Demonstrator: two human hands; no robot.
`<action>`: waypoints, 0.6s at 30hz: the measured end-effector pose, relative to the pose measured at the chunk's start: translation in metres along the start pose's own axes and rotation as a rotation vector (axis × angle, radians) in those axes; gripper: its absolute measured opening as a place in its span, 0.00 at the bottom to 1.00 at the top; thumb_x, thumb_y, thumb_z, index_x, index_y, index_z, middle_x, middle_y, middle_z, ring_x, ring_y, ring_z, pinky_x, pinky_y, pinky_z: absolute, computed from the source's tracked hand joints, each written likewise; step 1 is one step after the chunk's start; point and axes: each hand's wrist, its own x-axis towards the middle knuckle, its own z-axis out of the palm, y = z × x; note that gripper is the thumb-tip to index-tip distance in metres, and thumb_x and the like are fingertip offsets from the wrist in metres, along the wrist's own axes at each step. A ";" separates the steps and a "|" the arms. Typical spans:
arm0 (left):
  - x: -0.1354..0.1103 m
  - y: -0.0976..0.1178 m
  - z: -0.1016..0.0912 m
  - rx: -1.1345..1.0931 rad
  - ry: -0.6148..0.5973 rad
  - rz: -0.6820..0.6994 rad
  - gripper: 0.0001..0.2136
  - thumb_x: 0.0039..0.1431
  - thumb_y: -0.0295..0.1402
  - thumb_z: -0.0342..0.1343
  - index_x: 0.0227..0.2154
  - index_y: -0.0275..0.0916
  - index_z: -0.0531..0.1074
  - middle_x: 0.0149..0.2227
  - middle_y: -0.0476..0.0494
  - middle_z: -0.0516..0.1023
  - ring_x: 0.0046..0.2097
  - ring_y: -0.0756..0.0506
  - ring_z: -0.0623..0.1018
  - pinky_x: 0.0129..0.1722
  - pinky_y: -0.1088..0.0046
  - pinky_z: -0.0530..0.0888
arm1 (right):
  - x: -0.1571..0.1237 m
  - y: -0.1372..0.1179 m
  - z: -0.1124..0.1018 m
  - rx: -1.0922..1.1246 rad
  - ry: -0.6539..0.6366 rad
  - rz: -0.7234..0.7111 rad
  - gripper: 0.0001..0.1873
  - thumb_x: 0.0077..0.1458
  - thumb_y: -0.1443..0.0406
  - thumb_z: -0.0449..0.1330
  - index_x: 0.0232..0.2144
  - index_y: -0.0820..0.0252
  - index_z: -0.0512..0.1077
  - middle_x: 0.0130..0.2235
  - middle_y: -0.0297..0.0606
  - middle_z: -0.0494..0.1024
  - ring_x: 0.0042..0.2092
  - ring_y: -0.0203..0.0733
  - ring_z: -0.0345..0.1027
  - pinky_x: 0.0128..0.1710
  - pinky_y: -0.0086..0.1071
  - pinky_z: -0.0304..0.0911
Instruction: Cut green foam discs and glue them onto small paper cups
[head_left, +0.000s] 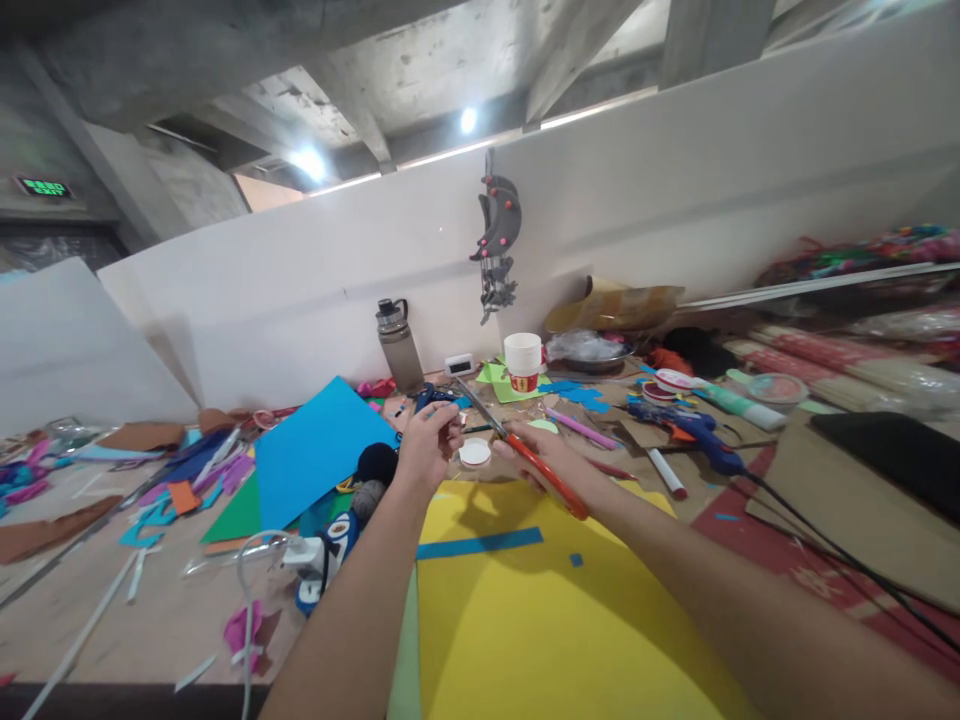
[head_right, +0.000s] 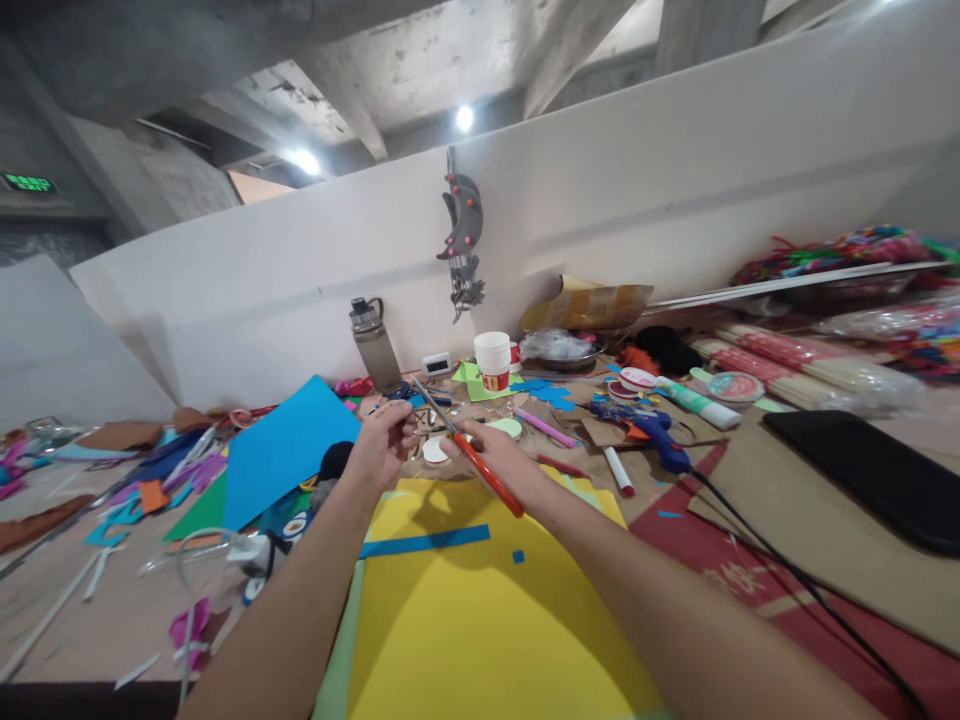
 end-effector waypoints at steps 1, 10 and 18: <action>0.001 0.000 -0.001 -0.003 0.013 -0.002 0.13 0.38 0.31 0.67 0.25 0.35 0.68 0.21 0.50 0.71 0.20 0.56 0.68 0.17 0.82 0.61 | -0.001 0.002 0.001 -0.005 -0.023 0.002 0.18 0.52 0.49 0.56 0.27 0.57 0.64 0.20 0.27 0.63 0.22 0.32 0.57 0.21 0.26 0.55; 0.004 -0.001 -0.003 0.005 0.082 0.010 0.09 0.38 0.29 0.63 0.23 0.34 0.69 0.20 0.48 0.73 0.20 0.55 0.70 0.19 0.81 0.65 | -0.003 0.005 0.003 0.059 -0.122 0.064 0.18 0.53 0.48 0.55 0.28 0.56 0.62 0.20 0.26 0.62 0.18 0.31 0.55 0.16 0.25 0.50; 0.002 -0.005 0.000 -0.032 0.087 0.025 0.09 0.38 0.27 0.64 0.24 0.35 0.69 0.21 0.48 0.74 0.22 0.53 0.73 0.21 0.80 0.68 | -0.003 0.007 0.006 0.067 -0.110 0.081 0.19 0.53 0.48 0.55 0.28 0.56 0.62 0.19 0.25 0.61 0.18 0.31 0.55 0.16 0.25 0.51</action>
